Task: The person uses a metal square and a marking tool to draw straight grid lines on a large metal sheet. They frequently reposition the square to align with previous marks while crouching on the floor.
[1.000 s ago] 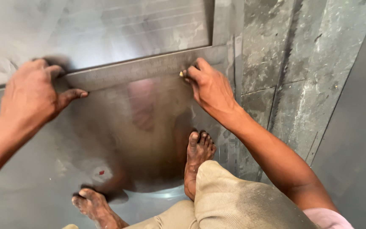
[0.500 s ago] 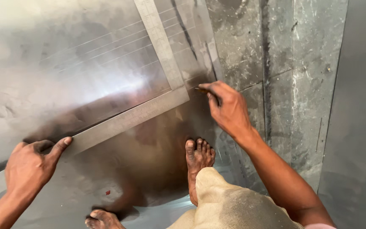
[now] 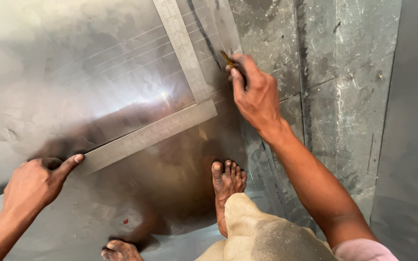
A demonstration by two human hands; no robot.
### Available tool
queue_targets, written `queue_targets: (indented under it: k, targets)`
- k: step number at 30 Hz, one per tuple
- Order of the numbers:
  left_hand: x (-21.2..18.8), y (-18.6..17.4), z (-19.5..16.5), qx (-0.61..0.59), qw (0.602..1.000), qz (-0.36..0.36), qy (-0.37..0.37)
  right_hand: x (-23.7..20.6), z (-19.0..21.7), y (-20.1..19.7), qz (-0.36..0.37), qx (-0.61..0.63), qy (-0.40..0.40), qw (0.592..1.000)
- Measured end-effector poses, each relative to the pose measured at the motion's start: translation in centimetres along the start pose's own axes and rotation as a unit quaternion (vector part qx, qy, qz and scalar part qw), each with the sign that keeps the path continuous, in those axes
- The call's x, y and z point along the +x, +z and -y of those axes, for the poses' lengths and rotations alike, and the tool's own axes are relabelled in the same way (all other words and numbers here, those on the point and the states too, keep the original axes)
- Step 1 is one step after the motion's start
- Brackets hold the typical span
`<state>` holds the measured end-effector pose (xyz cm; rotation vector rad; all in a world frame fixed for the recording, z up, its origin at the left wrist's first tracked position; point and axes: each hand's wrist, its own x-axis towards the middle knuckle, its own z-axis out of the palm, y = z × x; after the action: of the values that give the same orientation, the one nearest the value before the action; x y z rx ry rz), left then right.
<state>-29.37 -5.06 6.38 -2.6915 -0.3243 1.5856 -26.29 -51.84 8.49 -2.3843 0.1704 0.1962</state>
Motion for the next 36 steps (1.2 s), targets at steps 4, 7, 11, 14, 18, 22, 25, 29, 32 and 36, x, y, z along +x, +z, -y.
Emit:
queue_targets:
  k: [4,7,11,14,18,22,25,29,32,36]
  targets:
    - [0.1,0.2,0.1,-0.012,1.0,0.015,-0.008,2.5,-0.6,1.6,0.059,-0.115,0.013,0.992]
    - [0.6,0.4,0.2,0.003,0.999,0.037,-0.006,4.4,-1.0,2.6,0.074,-0.133,-0.045,0.987]
    - [1.1,0.9,0.2,0.022,0.998,0.054,-0.003,5.7,-1.2,3.3,0.033,-0.141,-0.122,0.982]
    - [1.3,1.1,0.2,0.003,0.998,0.06,-0.02,5.9,-1.3,3.6,0.027,-0.149,-0.133,0.98]
    - [1.2,0.9,0.2,0.021,0.996,0.084,-0.03,5.8,-1.5,3.7,0.015,-0.137,-0.149,0.979]
    - [1.0,0.7,0.2,-0.003,0.995,0.081,-0.05,5.5,-1.9,3.6,0.007,-0.112,-0.145,0.983]
    - [1.0,0.6,0.1,-0.009,0.995,0.08,-0.056,5.4,-2.2,3.6,0.013,-0.076,-0.121,0.99]
    - [1.2,0.7,0.1,0.006,0.995,0.09,-0.05,4.7,-2.6,3.3,0.023,-0.043,-0.084,0.995]
    - [1.2,0.9,0.1,0.006,0.995,0.087,-0.051,4.0,-2.7,2.9,0.002,-0.061,-0.104,0.993]
    - [1.4,0.9,0.1,0.01,0.996,0.085,-0.04,3.9,-2.4,2.6,-0.003,-0.092,-0.128,0.987]
